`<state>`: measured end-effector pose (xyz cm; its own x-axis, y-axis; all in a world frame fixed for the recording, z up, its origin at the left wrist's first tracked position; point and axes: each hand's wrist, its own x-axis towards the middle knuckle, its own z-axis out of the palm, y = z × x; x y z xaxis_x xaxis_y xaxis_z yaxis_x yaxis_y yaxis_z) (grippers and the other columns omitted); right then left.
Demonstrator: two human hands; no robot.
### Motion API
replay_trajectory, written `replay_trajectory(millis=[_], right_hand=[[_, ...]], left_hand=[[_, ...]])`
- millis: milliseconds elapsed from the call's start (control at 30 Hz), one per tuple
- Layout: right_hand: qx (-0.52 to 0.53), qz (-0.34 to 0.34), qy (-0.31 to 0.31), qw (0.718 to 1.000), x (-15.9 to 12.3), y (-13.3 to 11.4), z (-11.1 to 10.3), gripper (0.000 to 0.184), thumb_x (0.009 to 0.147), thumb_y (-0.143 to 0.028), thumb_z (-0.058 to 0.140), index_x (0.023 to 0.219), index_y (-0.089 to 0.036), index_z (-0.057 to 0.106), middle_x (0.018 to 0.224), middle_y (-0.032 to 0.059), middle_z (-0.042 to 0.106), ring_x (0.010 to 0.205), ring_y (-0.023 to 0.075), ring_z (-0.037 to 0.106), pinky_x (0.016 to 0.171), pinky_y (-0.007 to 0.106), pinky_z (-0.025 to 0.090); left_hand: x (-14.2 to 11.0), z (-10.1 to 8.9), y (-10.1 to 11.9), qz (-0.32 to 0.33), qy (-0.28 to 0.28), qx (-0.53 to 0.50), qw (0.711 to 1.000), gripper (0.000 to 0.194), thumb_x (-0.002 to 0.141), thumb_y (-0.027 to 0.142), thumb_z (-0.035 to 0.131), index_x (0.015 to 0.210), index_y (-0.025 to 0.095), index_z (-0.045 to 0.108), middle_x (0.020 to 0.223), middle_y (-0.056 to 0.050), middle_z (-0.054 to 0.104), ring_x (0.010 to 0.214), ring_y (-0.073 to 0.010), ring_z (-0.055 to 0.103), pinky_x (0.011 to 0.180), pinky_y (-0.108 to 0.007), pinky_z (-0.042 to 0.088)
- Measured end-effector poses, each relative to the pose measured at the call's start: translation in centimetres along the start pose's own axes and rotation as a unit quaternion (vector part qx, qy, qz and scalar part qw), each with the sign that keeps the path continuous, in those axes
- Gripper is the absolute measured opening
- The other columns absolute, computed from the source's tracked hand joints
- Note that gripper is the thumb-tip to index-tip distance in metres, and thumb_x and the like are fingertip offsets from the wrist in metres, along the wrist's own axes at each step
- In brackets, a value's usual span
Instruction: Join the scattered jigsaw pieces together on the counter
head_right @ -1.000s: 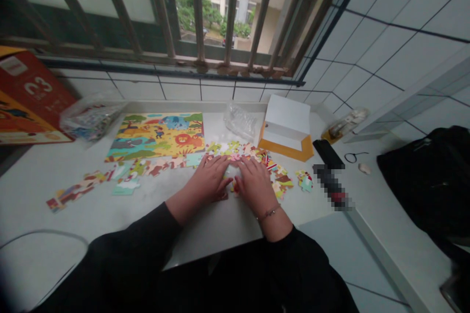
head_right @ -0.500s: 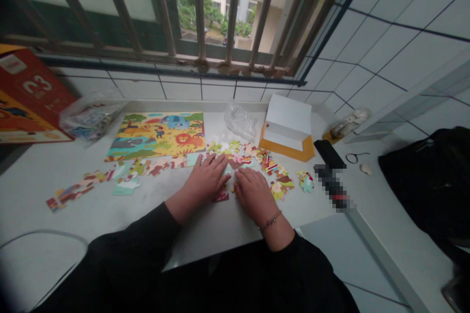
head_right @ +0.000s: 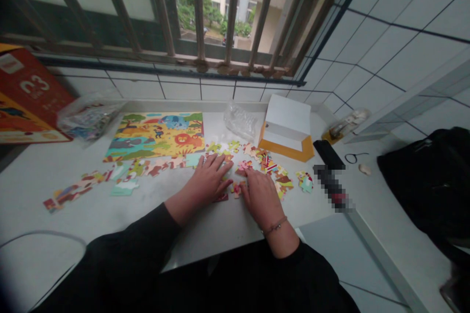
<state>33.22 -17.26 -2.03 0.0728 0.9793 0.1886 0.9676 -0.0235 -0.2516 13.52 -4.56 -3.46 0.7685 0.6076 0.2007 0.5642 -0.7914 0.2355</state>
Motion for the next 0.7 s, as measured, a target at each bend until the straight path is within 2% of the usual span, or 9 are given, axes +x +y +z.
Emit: replay_trajectory(millis=[100,233,333,467,700], right_hand=[[0.015,-0.021,-0.001,1.000,-0.5,0.3,-0.5,0.045,0.113,-0.036,0.049,0.151,-0.017,0.063,0.152,0.0183,0.070,0.140,0.0340,0.065,0.123,0.056,0.049],[-0.041,0.029,0.017,0.999,-0.5,1.7,-0.7,0.051,0.113,-0.036,0.050,0.156,-0.012,0.062,0.164,0.0194,0.061,0.155,0.0384,0.052,0.130,0.062,0.040],[-0.062,0.021,-0.014,0.998,-0.4,2.5,-0.9,0.053,0.114,-0.037,0.047,0.161,-0.015,0.058,0.172,0.0152,0.055,0.162,0.0380,0.044,0.132,0.065,0.037],[-0.057,-0.012,-0.057,0.997,-0.6,2.0,-1.0,0.055,0.115,-0.036,0.045,0.167,-0.019,0.052,0.169,0.0126,0.058,0.165,0.0376,0.041,0.132,0.067,0.036],[-0.091,0.018,-0.047,0.995,-0.9,1.1,-0.8,0.050,0.115,-0.038,0.047,0.162,-0.022,0.058,0.168,0.0123,0.059,0.164,0.0393,0.042,0.130,0.070,0.036]], left_hand=[[0.0,0.0,0.1,0.064,-0.020,-0.020,0.998,0.054,0.113,0.049,0.056,0.164,0.031,0.055,0.177,-0.013,0.047,0.166,-0.0427,0.037,0.134,-0.081,0.019],[-0.1,-0.2,0.4,0.115,-0.049,-0.051,0.991,0.052,0.115,0.047,0.053,0.164,0.031,0.054,0.172,-0.010,0.055,0.166,-0.0381,0.039,0.134,-0.081,0.015],[-0.1,-0.4,0.6,0.124,-0.052,-0.060,0.989,0.050,0.116,0.047,0.054,0.161,0.028,0.057,0.169,-0.011,0.058,0.164,-0.0379,0.043,0.135,-0.078,0.018],[-0.1,-0.3,0.6,0.129,-0.042,-0.063,0.989,0.047,0.115,0.045,0.057,0.158,0.028,0.060,0.165,-0.010,0.063,0.160,-0.0371,0.048,0.135,-0.076,0.019],[-0.1,-0.2,0.4,0.115,-0.029,-0.057,0.991,0.035,0.114,0.043,0.060,0.144,0.027,0.068,0.154,-0.008,0.071,0.153,-0.0366,0.054,0.135,-0.075,0.021]])
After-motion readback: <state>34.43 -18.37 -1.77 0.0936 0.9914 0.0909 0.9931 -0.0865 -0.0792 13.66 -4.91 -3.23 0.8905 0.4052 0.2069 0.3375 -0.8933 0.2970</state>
